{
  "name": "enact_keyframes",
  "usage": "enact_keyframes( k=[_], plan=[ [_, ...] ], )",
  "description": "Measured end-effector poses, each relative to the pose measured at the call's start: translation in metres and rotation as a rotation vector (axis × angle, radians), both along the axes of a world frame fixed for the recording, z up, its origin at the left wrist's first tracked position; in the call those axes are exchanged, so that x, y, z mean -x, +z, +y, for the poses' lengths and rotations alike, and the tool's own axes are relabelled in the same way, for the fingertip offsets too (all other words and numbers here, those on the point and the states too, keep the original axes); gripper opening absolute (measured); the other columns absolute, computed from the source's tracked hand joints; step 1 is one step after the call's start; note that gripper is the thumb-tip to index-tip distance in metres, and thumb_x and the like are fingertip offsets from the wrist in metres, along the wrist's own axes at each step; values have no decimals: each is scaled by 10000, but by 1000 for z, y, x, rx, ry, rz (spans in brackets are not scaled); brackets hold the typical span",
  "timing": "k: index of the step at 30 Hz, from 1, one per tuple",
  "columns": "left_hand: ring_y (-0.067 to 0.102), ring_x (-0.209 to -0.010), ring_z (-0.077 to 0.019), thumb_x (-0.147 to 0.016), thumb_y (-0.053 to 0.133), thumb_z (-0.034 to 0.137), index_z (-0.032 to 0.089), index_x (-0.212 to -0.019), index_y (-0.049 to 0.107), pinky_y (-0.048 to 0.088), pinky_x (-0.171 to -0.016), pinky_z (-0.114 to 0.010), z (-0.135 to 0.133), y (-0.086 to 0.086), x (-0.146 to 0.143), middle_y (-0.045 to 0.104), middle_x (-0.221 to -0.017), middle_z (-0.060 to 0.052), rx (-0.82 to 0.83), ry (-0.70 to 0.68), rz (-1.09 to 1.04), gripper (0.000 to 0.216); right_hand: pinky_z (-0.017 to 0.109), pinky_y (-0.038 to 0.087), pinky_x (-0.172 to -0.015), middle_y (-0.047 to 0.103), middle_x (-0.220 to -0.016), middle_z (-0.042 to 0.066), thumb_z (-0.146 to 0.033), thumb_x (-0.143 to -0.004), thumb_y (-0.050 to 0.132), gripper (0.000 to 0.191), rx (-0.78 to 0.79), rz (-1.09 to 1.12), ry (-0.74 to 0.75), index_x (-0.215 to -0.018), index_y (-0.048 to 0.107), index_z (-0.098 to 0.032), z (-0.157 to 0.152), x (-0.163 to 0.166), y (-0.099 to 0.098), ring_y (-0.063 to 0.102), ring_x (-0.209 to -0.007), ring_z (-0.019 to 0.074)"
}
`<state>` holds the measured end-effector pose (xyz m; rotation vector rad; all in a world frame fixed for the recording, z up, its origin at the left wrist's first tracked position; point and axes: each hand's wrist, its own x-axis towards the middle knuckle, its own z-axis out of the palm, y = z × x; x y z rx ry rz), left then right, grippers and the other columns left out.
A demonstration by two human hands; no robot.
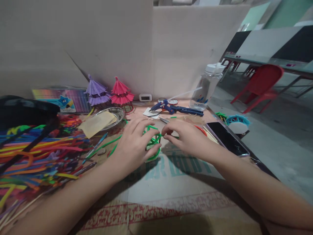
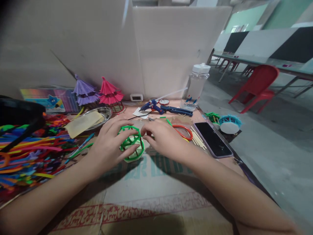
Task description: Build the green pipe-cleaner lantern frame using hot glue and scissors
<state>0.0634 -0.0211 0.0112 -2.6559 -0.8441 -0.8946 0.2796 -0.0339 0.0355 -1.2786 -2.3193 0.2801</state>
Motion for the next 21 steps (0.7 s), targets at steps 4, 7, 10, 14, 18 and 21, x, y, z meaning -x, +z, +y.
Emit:
enact_keyframes(
  k=[4,7,10,14,18,21],
  plan=[
    [532,-1262,-327,-929,624,307,165,-1093,667,397,-1136,-534,1,-2,0,626,-1253,-138,6,1,17,222,304,414,-790,710,-868,20,-103,-893,631,98,17,-7,-4,-884,678,-188,1,0,-1,608,-847,175],
    [526,-1260,-319,-939,606,305,177,-1087,660,398,-1133,-540,1,-3,-1,620,-1257,-137,5,-2,29,203,302,416,-789,713,-871,19,-95,-892,626,108,13,-1,3,-880,678,-190,2,0,-2,608,-846,173],
    [520,-1261,-317,-940,598,292,180,-1079,662,400,-1132,-537,1,-3,-2,616,-1259,-134,2,-12,35,189,303,424,-796,715,-881,23,-93,-892,620,113,10,10,2,-880,678,-189,2,0,-2,614,-859,176],
    [517,-1270,-317,-937,600,287,191,-1070,670,394,-1138,-537,1,-3,-1,621,-1245,-126,18,-17,28,178,307,435,-797,718,-888,26,-105,-897,612,112,15,13,-3,-883,679,-193,3,-1,-2,621,-862,178],
    [534,-1250,-315,-936,601,286,199,-1081,655,401,-1128,-548,1,-3,-1,623,-1246,-124,25,-11,24,178,303,440,-777,713,-895,26,-122,-901,613,98,24,24,3,-917,675,-197,3,-2,-3,620,-846,175],
    [530,-1259,-319,-934,600,278,169,-1127,623,396,-1137,-540,1,-3,-1,624,-1253,-142,4,12,-8,223,304,438,-779,713,-896,24,-103,-889,625,110,22,14,10,-914,675,-198,2,-2,-2,618,-853,178]
  ],
)
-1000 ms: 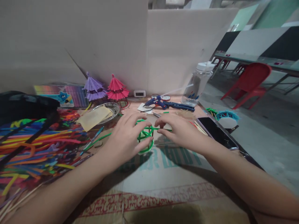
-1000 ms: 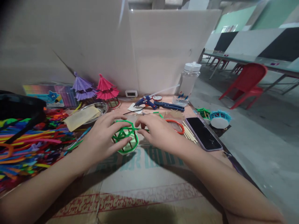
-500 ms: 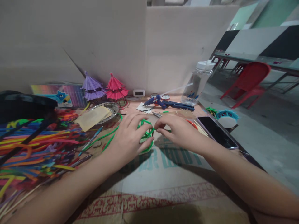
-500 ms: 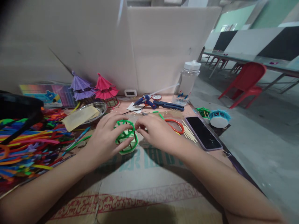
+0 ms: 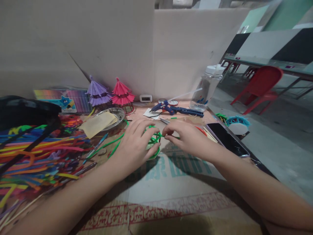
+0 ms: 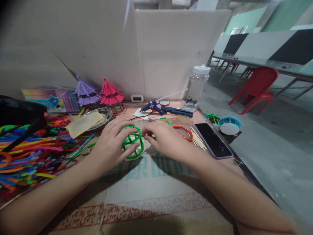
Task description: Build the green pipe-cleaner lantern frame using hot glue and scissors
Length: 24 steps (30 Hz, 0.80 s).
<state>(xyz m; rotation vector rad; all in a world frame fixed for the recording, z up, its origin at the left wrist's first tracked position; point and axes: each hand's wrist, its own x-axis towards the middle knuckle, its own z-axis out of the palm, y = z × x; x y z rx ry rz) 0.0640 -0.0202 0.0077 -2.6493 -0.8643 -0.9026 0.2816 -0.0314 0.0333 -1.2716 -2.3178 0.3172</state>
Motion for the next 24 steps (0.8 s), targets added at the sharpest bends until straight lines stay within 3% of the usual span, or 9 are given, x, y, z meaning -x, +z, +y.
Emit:
enact_keyframes(
  k=[24],
  plan=[
    [524,-1263,-313,-954,576,229,158,-1059,647,410,-1126,-514,-1,-10,-3,637,-1214,-133,-58,22,41,145,323,437,-780,726,-876,27,-138,-914,621,90,-35,-15,12,-898,685,-199,-2,2,-3,625,-839,183]
  ],
)
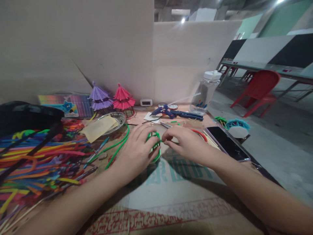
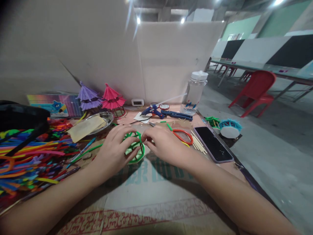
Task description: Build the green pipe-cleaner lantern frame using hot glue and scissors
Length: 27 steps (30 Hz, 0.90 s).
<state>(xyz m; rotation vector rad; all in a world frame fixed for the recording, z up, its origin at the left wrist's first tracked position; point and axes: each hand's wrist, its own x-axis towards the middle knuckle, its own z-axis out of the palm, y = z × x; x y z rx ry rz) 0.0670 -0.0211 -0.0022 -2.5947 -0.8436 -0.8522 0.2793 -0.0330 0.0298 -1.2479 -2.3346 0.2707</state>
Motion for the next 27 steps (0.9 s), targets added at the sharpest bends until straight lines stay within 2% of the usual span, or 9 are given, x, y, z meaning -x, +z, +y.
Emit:
enact_keyframes(
  k=[7,11,15,19,21,24,27],
  plan=[
    [550,-1235,-309,-947,586,216,171,-1047,651,421,-1115,-518,2,0,0,645,-1207,-124,-13,-7,-13,128,311,435,-758,732,-859,25,-122,-902,632,94,26,-18,-26,-885,691,-193,-3,2,5,627,-817,179],
    [547,-1243,-320,-942,597,243,165,-1093,640,434,-1097,-524,2,1,0,642,-1215,-132,-15,2,-30,175,303,441,-767,742,-895,30,-85,-884,619,134,30,-5,-18,-907,698,-189,-4,1,3,643,-836,179],
    [549,-1255,-313,-938,601,235,179,-1057,652,426,-1113,-517,1,1,0,655,-1196,-121,-2,0,-25,142,295,440,-762,744,-891,28,-74,-875,615,146,26,2,-19,-900,701,-189,-3,1,2,646,-828,172],
    [558,-1246,-312,-926,633,276,176,-1073,638,414,-1122,-526,0,7,3,655,-1213,-126,11,-48,-65,178,291,428,-743,744,-879,25,-82,-872,628,135,21,-6,-13,-889,703,-193,-4,2,4,642,-815,170],
    [588,-1193,-291,-920,649,266,166,-1045,618,432,-1101,-507,2,14,7,667,-1174,-127,5,-79,-124,162,288,418,-736,744,-878,22,-83,-874,633,130,20,-11,-14,-888,701,-193,-4,2,6,640,-812,167],
    [647,-982,-224,-928,650,216,177,-903,578,477,-1026,-458,6,27,17,695,-976,-79,1,-97,-190,85,280,406,-725,742,-872,14,-96,-889,639,111,33,-13,-24,-891,698,-190,-6,2,7,631,-792,155],
    [636,-827,-206,-924,675,242,186,-833,570,514,-855,-401,10,40,28,673,-829,-41,4,-55,-207,151,276,402,-723,741,-873,10,-96,-886,649,107,52,-14,-28,-909,699,-188,-7,1,8,628,-783,149]
  ],
)
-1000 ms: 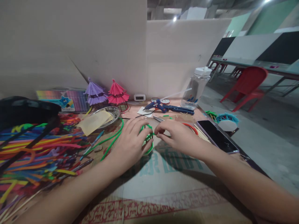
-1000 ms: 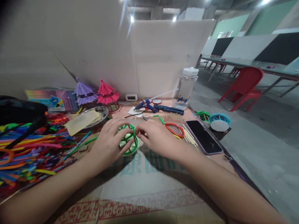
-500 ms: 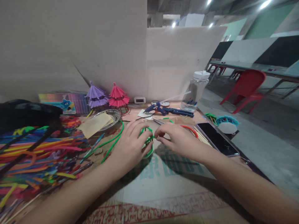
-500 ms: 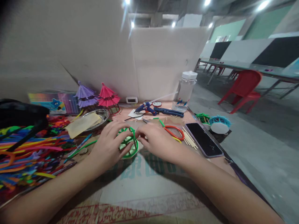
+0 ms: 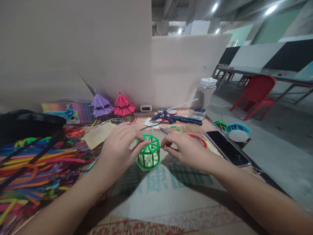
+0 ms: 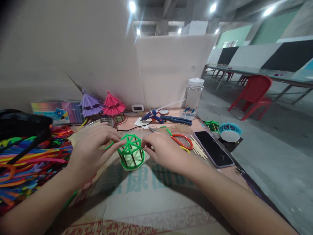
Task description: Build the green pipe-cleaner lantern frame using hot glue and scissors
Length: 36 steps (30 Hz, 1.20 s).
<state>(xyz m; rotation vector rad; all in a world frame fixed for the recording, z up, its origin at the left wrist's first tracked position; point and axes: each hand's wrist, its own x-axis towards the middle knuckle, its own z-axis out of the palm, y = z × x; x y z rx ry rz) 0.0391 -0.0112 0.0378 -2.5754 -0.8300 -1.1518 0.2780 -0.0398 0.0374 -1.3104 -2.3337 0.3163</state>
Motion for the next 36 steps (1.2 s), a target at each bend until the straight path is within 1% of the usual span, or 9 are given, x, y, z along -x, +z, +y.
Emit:
enact_keyframes(
  k=[2,5,15,21,28,30,32,34,36],
  plan=[
    [614,-783,-214,-917,691,292,188,-798,565,497,-749,-369,0,7,6,649,-778,-35,6,44,-10,202,277,403,-730,738,-875,11,-91,-882,649,113,0,3,0,-914,697,-188,0,0,0,630,-798,153],
    [596,-768,-215,-933,667,329,188,-786,569,475,-730,-358,-1,14,12,637,-758,-29,-6,87,-6,226,280,407,-738,734,-879,13,-93,-887,635,116,-13,11,9,-907,693,-193,1,0,-1,632,-822,160],
    [614,-774,-206,-976,561,178,181,-869,681,446,-716,-333,0,15,12,685,-797,-35,34,40,21,160,279,407,-726,735,-896,21,-102,-892,619,118,-24,12,17,-904,686,-198,3,-2,-3,627,-822,162],
    [548,-710,-189,-930,672,269,175,-746,591,400,-657,-317,-4,15,9,591,-714,-19,76,60,38,221,290,408,-736,733,-902,24,-117,-896,626,107,-16,3,1,-920,689,-200,3,-2,-4,626,-839,170],
    [527,-707,-180,-1018,503,267,182,-710,543,421,-671,-332,-10,13,4,569,-704,-18,46,26,80,322,283,409,-731,731,-889,21,-120,-900,622,103,-23,10,12,-917,689,-196,2,-2,-4,625,-823,164],
    [568,-782,-194,-1024,480,253,176,-792,601,457,-715,-344,-9,9,1,627,-796,-42,73,6,93,272,279,405,-719,732,-869,19,-113,-896,624,104,-22,8,17,-900,690,-193,2,-1,-2,623,-797,158],
    [606,-934,-217,-1019,474,221,180,-949,657,494,-822,-378,-8,2,-3,677,-982,-76,98,-20,104,200,281,406,-721,735,-861,18,-104,-893,622,112,-22,4,21,-892,691,-192,2,0,-2,624,-788,156],
    [598,-1087,-251,-1004,511,232,197,-1085,669,495,-938,-441,-6,-5,-7,668,-1148,-101,106,-25,128,181,287,412,-737,740,-877,21,-102,-895,617,118,-28,4,21,-898,693,-192,2,0,-2,632,-807,161],
    [573,-1178,-286,-982,566,276,205,-1132,668,474,-1014,-505,-5,-12,-11,648,-1227,-118,100,-13,160,196,294,419,-751,744,-904,29,-108,-899,609,122,-34,6,21,-902,696,-194,3,0,-4,638,-825,167]
  ],
)
